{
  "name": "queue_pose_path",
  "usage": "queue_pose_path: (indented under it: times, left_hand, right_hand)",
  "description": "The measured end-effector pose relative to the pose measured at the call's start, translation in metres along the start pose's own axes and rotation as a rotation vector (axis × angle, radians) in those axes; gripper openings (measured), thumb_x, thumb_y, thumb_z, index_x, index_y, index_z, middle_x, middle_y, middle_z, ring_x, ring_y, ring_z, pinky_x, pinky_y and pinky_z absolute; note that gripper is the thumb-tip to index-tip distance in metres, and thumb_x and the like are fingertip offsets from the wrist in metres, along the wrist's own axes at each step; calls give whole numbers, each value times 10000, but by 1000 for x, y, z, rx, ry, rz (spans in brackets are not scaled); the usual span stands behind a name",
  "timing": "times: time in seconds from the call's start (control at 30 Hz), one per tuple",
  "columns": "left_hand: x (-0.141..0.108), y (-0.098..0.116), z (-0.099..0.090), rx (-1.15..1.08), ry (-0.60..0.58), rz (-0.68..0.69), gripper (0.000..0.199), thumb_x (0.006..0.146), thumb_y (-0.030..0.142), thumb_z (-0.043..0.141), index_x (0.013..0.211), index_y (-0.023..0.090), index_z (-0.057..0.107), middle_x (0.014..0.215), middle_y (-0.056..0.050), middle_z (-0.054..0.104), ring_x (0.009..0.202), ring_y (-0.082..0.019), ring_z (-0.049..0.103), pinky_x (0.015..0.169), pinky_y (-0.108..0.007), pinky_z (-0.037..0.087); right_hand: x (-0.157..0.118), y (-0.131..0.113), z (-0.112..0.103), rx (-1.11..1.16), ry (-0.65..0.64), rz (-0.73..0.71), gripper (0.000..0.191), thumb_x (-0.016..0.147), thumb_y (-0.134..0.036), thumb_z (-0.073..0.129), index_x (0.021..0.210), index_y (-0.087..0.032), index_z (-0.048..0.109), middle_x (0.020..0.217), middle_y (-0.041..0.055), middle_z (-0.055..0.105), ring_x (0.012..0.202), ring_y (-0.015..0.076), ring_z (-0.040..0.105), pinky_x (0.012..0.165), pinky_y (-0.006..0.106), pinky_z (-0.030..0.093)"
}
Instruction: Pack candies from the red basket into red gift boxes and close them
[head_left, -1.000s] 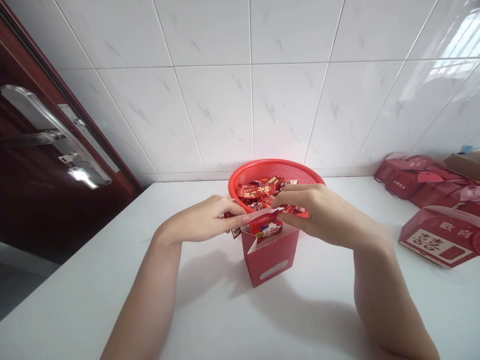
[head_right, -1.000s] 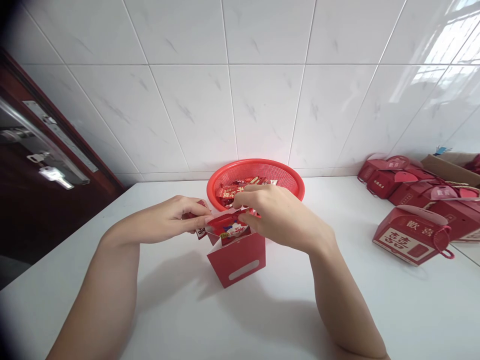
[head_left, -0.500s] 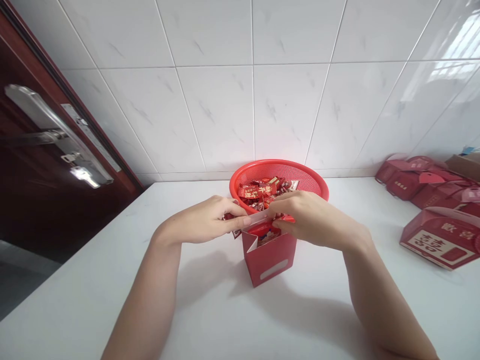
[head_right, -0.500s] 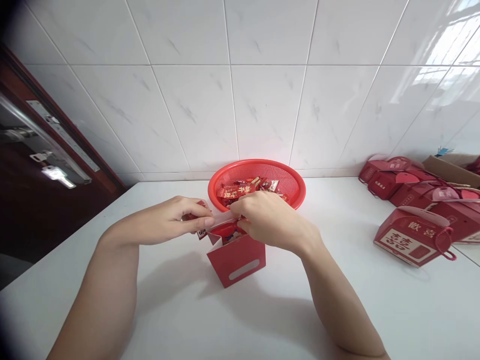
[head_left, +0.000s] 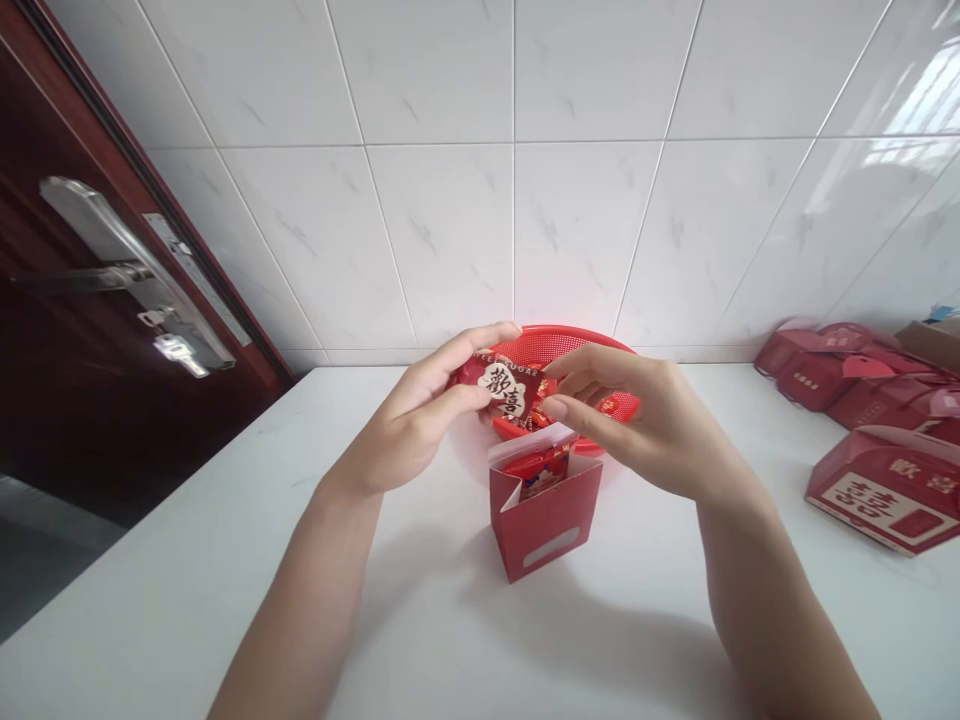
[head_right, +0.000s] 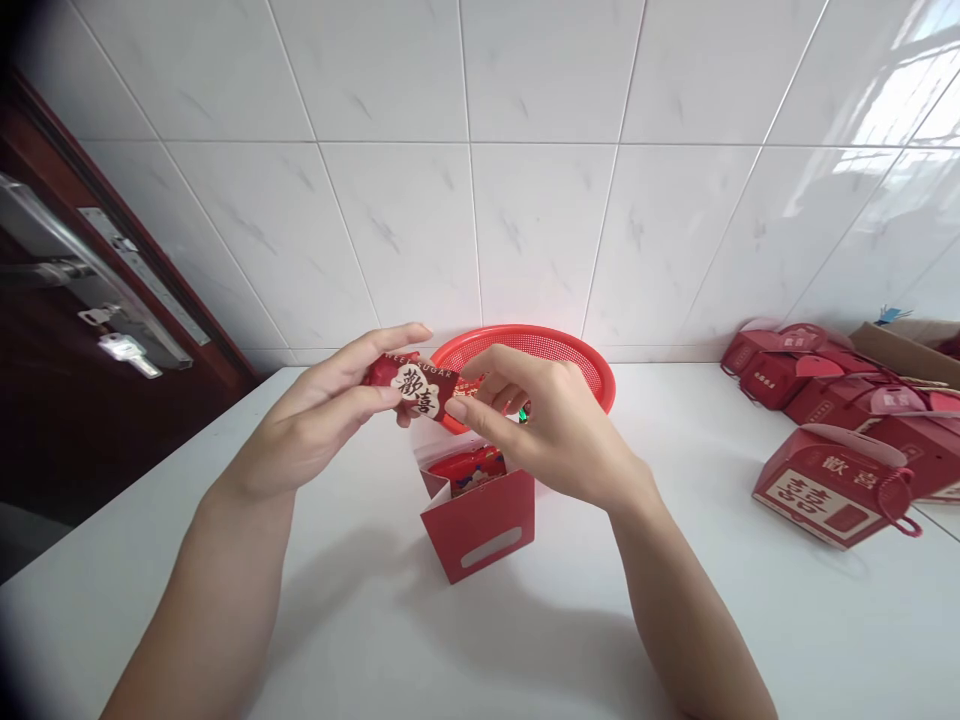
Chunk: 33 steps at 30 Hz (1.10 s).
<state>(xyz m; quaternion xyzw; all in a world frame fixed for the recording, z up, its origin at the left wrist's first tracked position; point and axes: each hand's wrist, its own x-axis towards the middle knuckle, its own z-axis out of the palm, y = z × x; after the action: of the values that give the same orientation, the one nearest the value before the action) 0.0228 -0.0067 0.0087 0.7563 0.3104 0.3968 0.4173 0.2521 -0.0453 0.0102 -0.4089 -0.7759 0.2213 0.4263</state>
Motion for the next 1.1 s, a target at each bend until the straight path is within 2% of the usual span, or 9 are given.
queue_pose_path:
  times: [0.13, 0.27, 0.4, 0.57, 0.73, 0.8, 0.93, 1.03, 1.1]
  left_hand:
    - [-5, -3, 8, -17, -19, 19, 579, 1000, 304, 578, 1547, 343, 393, 1230, -59, 669, 1098, -216, 643, 971, -355, 546]
    - [-7, -5, 15, -30, 22, 44, 656, 985, 313, 641, 1569, 367, 348, 1219, -47, 677, 1114, -223, 666, 1007, -388, 563]
    - [-6, -5, 17, -51, -25, 53, 597, 1016, 282, 594, 1566, 361, 375, 1284, -48, 688, 1143, -229, 685, 1027, -399, 572]
    - [-10, 1, 13, -38, -50, 49, 559, 1006, 270, 616, 1539, 321, 457, 1404, -60, 660, 1215, -255, 681, 1037, -383, 586]
    - [-13, 5, 19, 3, -159, -2, 435, 989, 257, 643, 1423, 256, 617, 1332, -53, 713, 1222, -269, 684, 1045, -389, 599]
    - [-13, 4, 23, 19, -165, 3, 413, 993, 227, 627, 1404, 263, 633, 1312, -40, 721, 1195, -250, 696, 1043, -384, 602]
    - [-12, 2, 24, 89, -123, 45, 350, 993, 224, 624, 1328, 302, 686, 1268, -33, 702, 1158, -222, 690, 976, -341, 626]
    - [-12, 2, 22, 104, -147, 28, 350, 1000, 257, 617, 1335, 337, 678, 1273, -36, 654, 1169, -213, 663, 942, -323, 631]
    - [-13, 3, 20, 98, -206, 1, 350, 997, 288, 627, 1337, 354, 674, 1259, -34, 645, 1156, -210, 658, 919, -319, 629]
  right_hand:
    - [3, 4, 8, 92, -34, 15, 225, 948, -371, 702, 1092, -199, 690, 913, 36, 773, 783, 172, 719, 713, 293, 587]
    - [4, 4, 11, 144, 72, -1, 91, 932, -279, 708, 944, -189, 719, 915, 38, 774, 799, 171, 728, 705, 283, 600]
    - [5, 3, 8, 189, 148, -26, 87, 887, -273, 755, 870, -190, 733, 859, 32, 775, 762, 171, 728, 686, 286, 609]
    - [2, 1, -7, 188, 182, -27, 217, 842, -408, 803, 789, -208, 735, 786, 27, 758, 709, 173, 713, 623, 286, 604]
    - [-6, -1, -26, 142, 257, -59, 262, 834, -467, 807, 779, -224, 725, 806, 39, 762, 727, 189, 724, 675, 328, 628]
    - [-7, -2, -29, 106, 172, -88, 235, 853, -447, 792, 810, -224, 728, 822, 37, 765, 749, 190, 729, 693, 326, 627]
    - [-7, -1, -26, -24, -123, -82, 135, 864, -335, 785, 924, -223, 741, 886, 26, 781, 797, 186, 737, 728, 306, 621]
    - [-6, 2, -24, -84, -147, -83, 87, 918, -259, 708, 991, -226, 742, 926, 22, 785, 815, 180, 740, 739, 295, 614]
    - [-7, 2, -26, -115, -156, -107, 100, 931, -248, 685, 1009, -235, 746, 942, 18, 789, 825, 180, 743, 749, 295, 610]
